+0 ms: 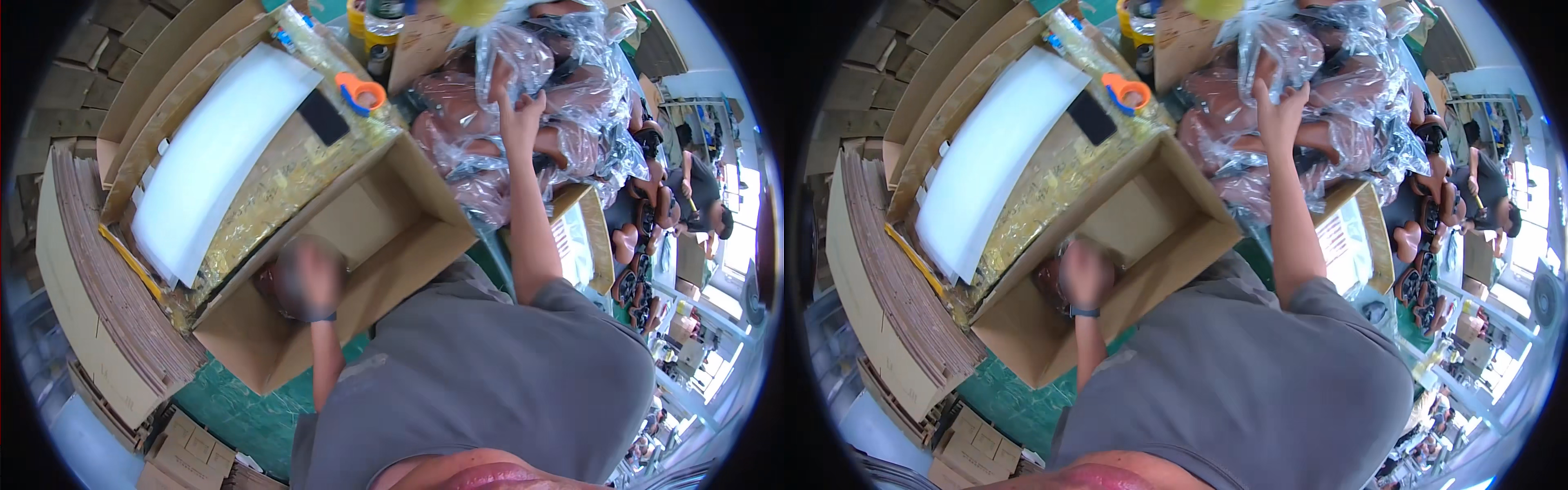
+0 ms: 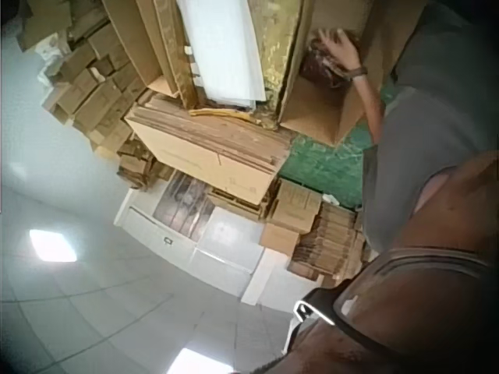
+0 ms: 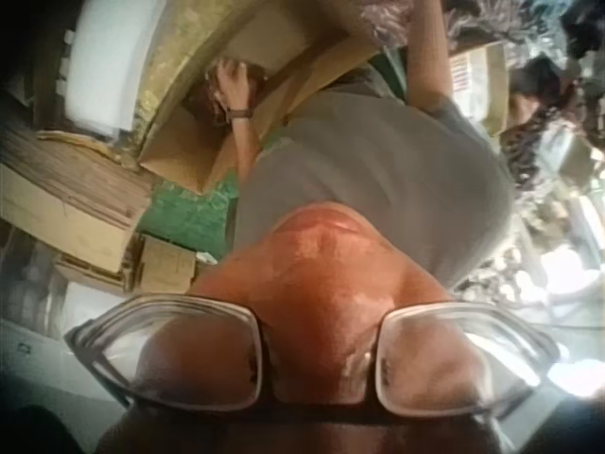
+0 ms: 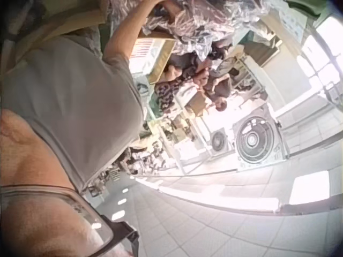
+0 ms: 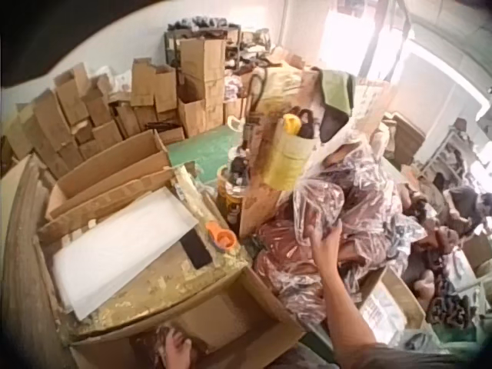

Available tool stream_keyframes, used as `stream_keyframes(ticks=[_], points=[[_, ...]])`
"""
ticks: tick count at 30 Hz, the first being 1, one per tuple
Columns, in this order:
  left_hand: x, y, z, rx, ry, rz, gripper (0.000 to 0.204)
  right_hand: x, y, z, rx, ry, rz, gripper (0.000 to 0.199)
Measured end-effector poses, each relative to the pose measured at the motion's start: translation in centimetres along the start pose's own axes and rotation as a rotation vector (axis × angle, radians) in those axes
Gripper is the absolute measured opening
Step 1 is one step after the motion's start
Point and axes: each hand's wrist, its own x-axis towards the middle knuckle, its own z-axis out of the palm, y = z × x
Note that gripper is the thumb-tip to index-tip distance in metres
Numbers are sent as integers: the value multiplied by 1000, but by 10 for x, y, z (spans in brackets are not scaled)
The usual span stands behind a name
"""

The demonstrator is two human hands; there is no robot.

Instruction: Picking up bicycle seats, placing them into plastic bags, and then packing the bagged seats into a large cardboard box.

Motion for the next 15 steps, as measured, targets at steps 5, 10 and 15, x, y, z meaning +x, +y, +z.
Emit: stream_keyframes(ticks=[5, 10, 15], points=[[-3, 226, 194, -180, -251, 215, 69, 87, 64, 50, -541, -199, 204, 151], [28, 307, 326, -285, -384, 245, 69, 95, 77, -22, 88, -262, 258, 138], [16, 324, 410, -479, -613, -86, 74, 6, 58, -141, 390, -596, -338, 112]])
